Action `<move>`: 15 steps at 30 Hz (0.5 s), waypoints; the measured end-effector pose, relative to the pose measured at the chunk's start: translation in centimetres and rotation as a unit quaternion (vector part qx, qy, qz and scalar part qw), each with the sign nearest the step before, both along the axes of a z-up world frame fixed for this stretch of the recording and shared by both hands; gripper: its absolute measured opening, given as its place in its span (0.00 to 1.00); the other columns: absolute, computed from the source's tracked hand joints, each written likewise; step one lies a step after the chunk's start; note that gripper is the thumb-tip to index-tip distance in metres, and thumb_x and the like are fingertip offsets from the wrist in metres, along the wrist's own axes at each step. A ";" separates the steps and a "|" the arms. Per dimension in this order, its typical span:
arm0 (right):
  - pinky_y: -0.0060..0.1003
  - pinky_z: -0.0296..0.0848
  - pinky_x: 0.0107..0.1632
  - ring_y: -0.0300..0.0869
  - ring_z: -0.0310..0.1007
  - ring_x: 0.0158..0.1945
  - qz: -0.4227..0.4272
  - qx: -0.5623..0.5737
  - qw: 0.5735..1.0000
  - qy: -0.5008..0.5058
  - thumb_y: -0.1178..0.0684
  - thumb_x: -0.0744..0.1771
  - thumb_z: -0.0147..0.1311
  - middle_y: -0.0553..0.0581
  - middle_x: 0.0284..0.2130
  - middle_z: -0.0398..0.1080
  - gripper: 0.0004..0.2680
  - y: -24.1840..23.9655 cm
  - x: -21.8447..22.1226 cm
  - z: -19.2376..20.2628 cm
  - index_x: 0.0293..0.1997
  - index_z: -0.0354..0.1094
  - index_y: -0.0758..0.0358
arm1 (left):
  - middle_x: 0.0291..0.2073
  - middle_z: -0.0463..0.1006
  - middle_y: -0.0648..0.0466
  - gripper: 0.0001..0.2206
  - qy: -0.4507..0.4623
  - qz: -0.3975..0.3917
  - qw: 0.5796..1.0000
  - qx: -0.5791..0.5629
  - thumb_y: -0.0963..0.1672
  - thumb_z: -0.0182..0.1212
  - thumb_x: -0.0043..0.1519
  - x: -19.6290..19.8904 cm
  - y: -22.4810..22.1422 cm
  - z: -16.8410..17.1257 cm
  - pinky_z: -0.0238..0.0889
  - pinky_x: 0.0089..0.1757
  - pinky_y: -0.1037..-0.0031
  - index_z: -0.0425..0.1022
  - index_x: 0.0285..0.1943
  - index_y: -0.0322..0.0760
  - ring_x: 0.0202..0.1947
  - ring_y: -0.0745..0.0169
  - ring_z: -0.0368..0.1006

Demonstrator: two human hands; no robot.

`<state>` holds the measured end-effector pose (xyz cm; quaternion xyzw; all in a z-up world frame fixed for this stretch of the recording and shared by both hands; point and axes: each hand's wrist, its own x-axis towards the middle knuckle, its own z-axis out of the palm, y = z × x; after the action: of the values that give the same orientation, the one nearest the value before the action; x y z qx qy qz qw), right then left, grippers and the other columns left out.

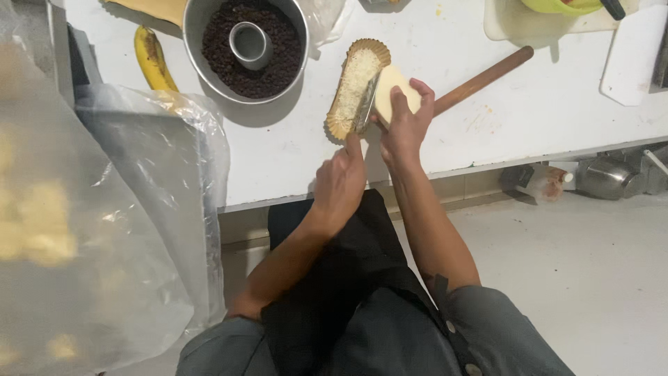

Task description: The person prepares pastries by rolling out dough, spreading a dark filling onto the dough, rolling the dough into cylinders, slicing the cylinders into sections, and placing the sections onto a baking sheet.

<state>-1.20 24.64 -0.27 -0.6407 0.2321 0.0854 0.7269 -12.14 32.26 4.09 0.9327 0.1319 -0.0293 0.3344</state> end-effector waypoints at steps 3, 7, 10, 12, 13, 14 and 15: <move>0.32 0.88 0.30 0.46 0.77 0.39 0.029 -0.015 0.999 -0.003 0.57 0.70 0.55 0.62 0.45 0.62 0.17 0.4 -1.5 0.6 0.65 0.52 0.61 | 0.18 0.74 0.39 0.09 -0.016 0.001 0.999 -0.047 0.34 0.45 0.63 1.2 1.6 -1.5 0.71 0.23 0.49 0.65 0.51 0.21 0.20 0.36 0.79; 0.37 0.85 0.24 0.51 0.79 0.35 -0.025 -0.048 0.998 -0.009 0.58 0.69 0.59 0.66 0.43 0.68 0.16 -0.9 -1.4 -3.0 0.62 0.58 0.56 | 0.22 0.77 0.34 0.09 0.005 0.014 0.992 -0.126 0.36 0.44 0.65 0.6 1.3 -0.4 0.71 0.29 0.37 0.63 0.52 0.22 0.25 0.25 0.79; 0.39 0.85 0.24 0.51 0.80 0.36 -0.046 -0.052 0.997 -0.017 0.57 0.68 0.60 0.66 0.43 0.71 0.16 1.2 -0.2 -2.9 0.60 0.58 0.54 | 0.20 0.77 0.36 0.08 0.023 0.027 0.992 -0.118 0.35 0.42 0.64 -0.6 1.9 1.0 0.72 0.29 0.38 0.63 0.50 0.24 0.25 0.26 0.79; 0.41 0.85 0.23 0.53 0.81 0.37 -0.076 -0.044 0.996 -0.016 0.58 0.68 0.61 0.66 0.43 0.72 0.16 1.0 -1.0 -2.5 0.60 0.57 0.54 | 0.20 0.77 0.39 0.07 0.028 0.025 0.988 -0.151 0.35 0.41 0.65 -0.6 2.1 0.6 0.72 0.28 0.40 0.64 0.48 0.28 0.24 0.26 0.79; 0.41 0.85 0.27 0.51 0.80 0.38 -0.066 -0.070 0.995 -0.017 0.56 0.68 0.61 0.65 0.44 0.72 0.16 0.2 -1.9 -3.0 0.60 0.58 0.54 | 0.21 0.77 0.41 0.07 0.026 0.020 0.990 -0.136 0.36 0.41 0.65 -0.3 2.3 0.1 0.73 0.29 0.44 0.64 0.48 0.29 0.25 0.31 0.80; 0.40 0.85 0.31 0.50 0.79 0.39 -0.054 -0.091 0.994 -0.022 0.54 0.68 0.62 0.63 0.45 0.71 0.16 -0.1 -2.5 -3.6 0.60 0.60 0.53 | 0.21 0.77 0.43 0.07 0.021 0.015 0.993 -0.119 0.36 0.41 0.66 0.1 2.9 -0.6 0.74 0.30 0.48 0.64 0.48 0.31 0.26 0.35 0.82; 0.40 0.85 0.31 0.50 0.79 0.39 -0.059 -0.093 0.994 -0.026 0.54 0.68 0.62 0.63 0.45 0.71 0.16 0.4 -3.2 -2.4 0.60 0.60 0.53 | 0.21 0.77 0.43 0.07 0.016 0.010 0.992 -0.121 0.36 0.41 0.66 0.5 2.9 -1.3 0.74 0.30 0.48 0.64 0.48 0.31 0.26 0.35 0.82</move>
<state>-4.40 25.06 -2.65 -0.6928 0.2572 0.0032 0.6737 -11.59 35.14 2.75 0.8835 0.1422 -0.0566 0.4427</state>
